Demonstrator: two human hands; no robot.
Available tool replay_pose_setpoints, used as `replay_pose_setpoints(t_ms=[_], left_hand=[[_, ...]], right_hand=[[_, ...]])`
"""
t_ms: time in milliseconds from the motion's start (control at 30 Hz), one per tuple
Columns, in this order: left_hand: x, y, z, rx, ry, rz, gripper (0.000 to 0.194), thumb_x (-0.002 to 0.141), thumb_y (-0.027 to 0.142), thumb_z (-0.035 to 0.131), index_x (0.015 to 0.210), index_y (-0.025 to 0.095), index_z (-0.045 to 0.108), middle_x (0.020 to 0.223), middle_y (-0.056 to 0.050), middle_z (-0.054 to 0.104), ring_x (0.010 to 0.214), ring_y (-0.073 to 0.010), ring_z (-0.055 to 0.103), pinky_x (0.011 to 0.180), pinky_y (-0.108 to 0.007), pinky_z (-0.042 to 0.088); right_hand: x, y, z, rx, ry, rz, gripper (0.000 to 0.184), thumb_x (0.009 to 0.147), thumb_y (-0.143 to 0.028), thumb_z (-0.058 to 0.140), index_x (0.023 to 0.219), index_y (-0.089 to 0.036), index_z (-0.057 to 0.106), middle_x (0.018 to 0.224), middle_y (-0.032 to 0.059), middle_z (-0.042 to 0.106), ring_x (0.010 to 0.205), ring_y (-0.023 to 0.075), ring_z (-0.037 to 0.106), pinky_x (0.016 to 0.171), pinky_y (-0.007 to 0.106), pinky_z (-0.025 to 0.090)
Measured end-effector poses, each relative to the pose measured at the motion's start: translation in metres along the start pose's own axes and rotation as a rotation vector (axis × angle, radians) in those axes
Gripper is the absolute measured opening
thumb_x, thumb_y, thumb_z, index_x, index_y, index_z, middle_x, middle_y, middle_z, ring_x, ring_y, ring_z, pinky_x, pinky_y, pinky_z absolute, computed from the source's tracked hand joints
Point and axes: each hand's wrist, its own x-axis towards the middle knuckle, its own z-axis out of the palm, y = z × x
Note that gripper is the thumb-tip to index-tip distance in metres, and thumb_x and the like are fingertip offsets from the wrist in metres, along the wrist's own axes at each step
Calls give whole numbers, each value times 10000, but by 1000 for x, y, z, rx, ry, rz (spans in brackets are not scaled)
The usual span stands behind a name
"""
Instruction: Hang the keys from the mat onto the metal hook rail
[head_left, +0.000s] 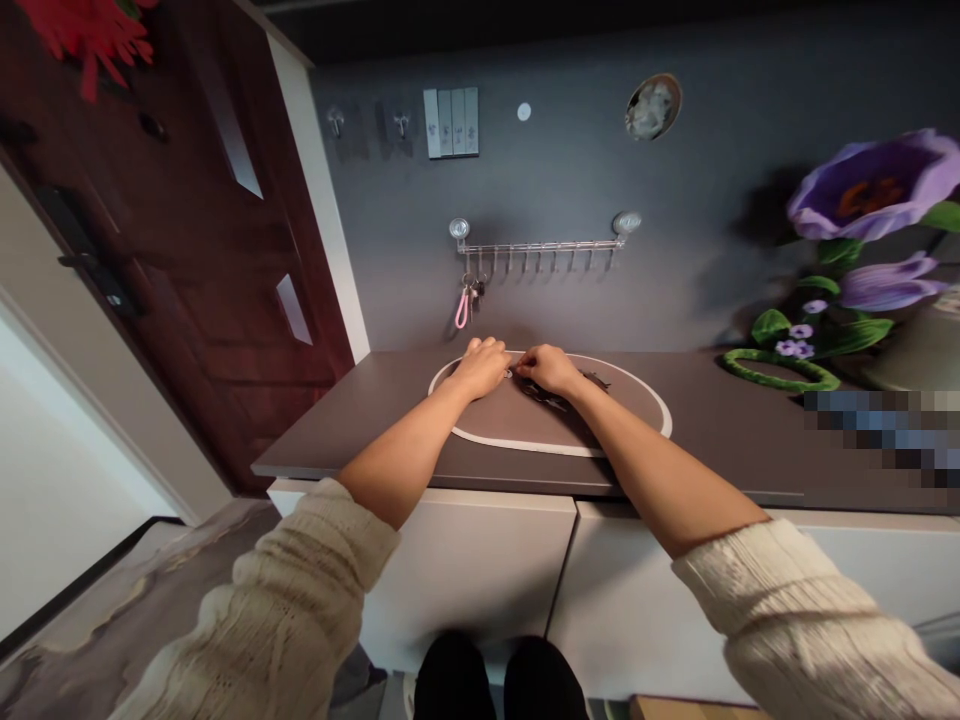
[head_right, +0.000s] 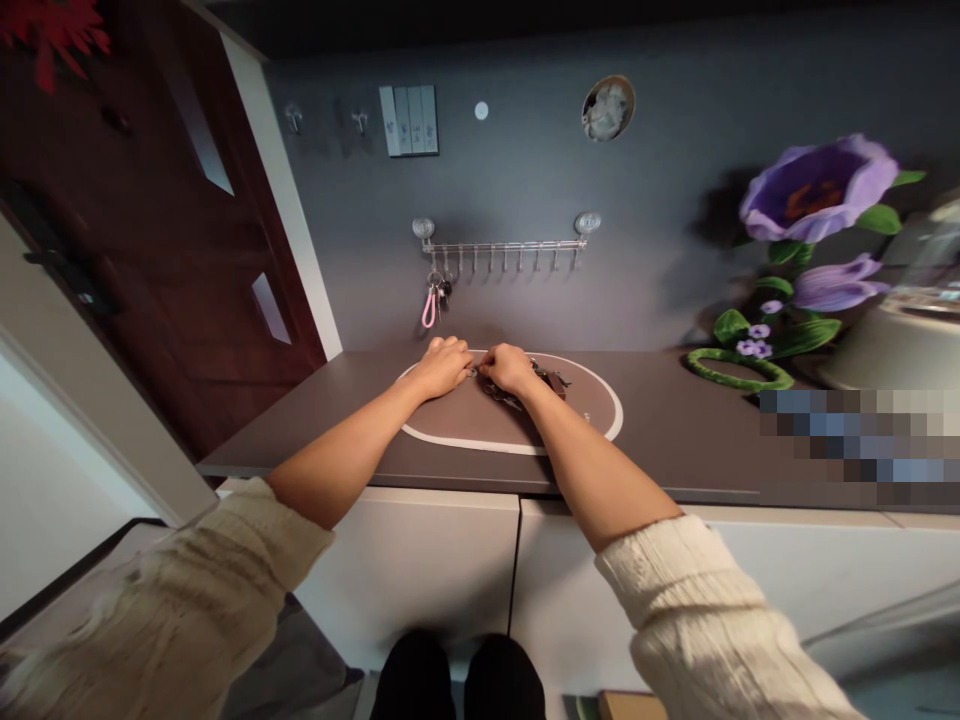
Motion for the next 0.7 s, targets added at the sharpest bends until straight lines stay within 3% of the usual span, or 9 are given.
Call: replay_pose_setpoints(t_ms=[167,467,600,700], left_hand=[[-6,-3,-7,-29,-16,-32,221,792,200,409,790,142,622,904,-115,576,943,-239,463,820,-383,299],[-5,-12,-13,-288,58,-216,150,720,234,492,672,180,624,838,-58,599,912,-212,493,820,-360,330],[-2,-14,-13,-505,97,-296,114,670,245,538,644,165,615,799,-42,611,817,-181,525,764,-318,361],[-2,-14,-15,-813,110,-346,105,655,236,544,646,149,602,698,-22,602,685,-138,526,690,-275,382]], right_hand=[[1,0,0,6,0,-5,178,726,-225,574,836,-174,704,855,63,691,785,161,609,661,206,391],[0,0,0,-21,3,-3,207,738,-221,547,864,-164,701,859,76,689,796,160,609,665,199,392],[0,0,-1,-5,9,-1,205,735,-230,545,852,-164,699,837,73,687,770,158,603,652,203,389],[0,0,-2,69,14,-4,178,729,-224,550,819,-167,693,822,59,683,756,146,594,649,204,384]])
